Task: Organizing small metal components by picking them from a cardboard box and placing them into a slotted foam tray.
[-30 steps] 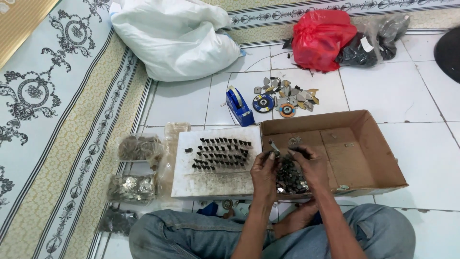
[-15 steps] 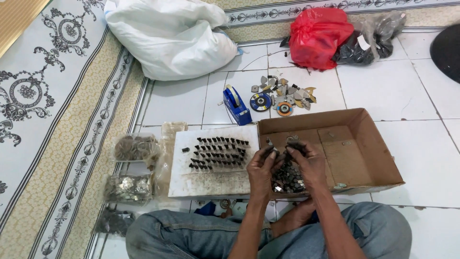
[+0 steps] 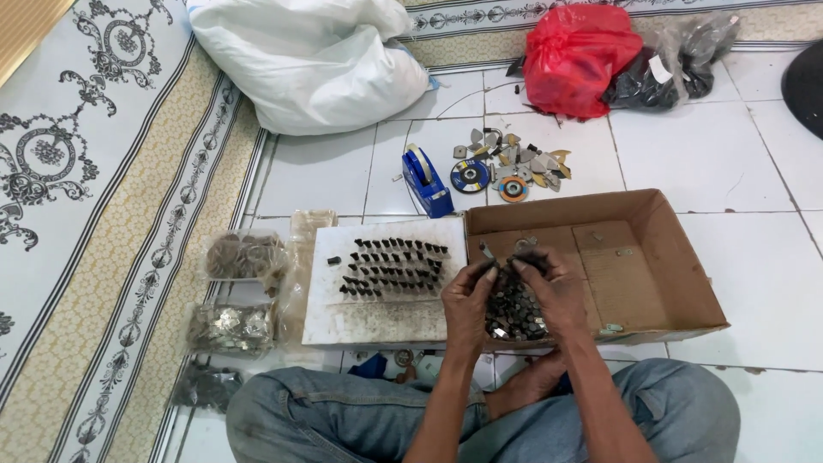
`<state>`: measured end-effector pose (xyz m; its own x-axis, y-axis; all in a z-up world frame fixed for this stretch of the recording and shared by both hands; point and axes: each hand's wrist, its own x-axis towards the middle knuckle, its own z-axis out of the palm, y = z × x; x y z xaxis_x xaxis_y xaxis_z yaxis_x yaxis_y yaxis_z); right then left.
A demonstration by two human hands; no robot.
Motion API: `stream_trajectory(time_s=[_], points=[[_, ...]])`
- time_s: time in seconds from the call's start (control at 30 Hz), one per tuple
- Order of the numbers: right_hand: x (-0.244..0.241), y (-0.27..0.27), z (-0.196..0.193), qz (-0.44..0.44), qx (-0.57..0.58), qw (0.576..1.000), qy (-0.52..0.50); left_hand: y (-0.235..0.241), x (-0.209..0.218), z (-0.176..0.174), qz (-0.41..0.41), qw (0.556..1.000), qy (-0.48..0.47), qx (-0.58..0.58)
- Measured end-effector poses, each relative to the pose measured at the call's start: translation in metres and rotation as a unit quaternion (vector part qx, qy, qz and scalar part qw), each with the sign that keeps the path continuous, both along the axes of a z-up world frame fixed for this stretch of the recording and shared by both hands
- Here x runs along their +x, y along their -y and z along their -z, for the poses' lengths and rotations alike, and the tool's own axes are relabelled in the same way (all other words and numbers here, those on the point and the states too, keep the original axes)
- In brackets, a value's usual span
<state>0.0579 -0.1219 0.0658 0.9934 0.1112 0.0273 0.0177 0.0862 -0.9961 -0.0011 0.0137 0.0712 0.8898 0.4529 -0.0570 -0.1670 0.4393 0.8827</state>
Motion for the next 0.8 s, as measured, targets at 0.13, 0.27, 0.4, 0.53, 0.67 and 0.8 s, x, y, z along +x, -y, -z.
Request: stream_trajectory(time_s=[0.13, 0.27, 0.4, 0.53, 0.67, 0.8], points=[[-0.004, -0.004, -0.008, 0.007, -0.010, 1.000, 0.006, 0.000, 0.006, 0.013, -0.013, 0.999, 0.002, -0.042], [-0.006, -0.004, -0.014, -0.001, -0.011, 1.000, 0.003, -0.002, 0.009, 0.027, 0.006, 0.998, 0.012, -0.067], [-0.005, -0.003, -0.005, 0.006, -0.015, 1.000, 0.003, -0.002, 0.007, 0.009, 0.013, 0.998, 0.021, -0.053], [-0.010, -0.014, -0.023, 0.042, -0.011, 0.999, 0.023, 0.000, -0.001, -0.013, 0.010, 0.999, 0.005, 0.052], [-0.005, -0.008, -0.006, 0.045, -0.028, 0.999, 0.006, 0.002, 0.002, 0.000, 0.008, 0.996, -0.001, 0.085], [0.003, -0.009, 0.018, 0.052, -0.026, 0.998, 0.003, 0.000, 0.003, 0.000, -0.001, 0.998, -0.005, 0.057]])
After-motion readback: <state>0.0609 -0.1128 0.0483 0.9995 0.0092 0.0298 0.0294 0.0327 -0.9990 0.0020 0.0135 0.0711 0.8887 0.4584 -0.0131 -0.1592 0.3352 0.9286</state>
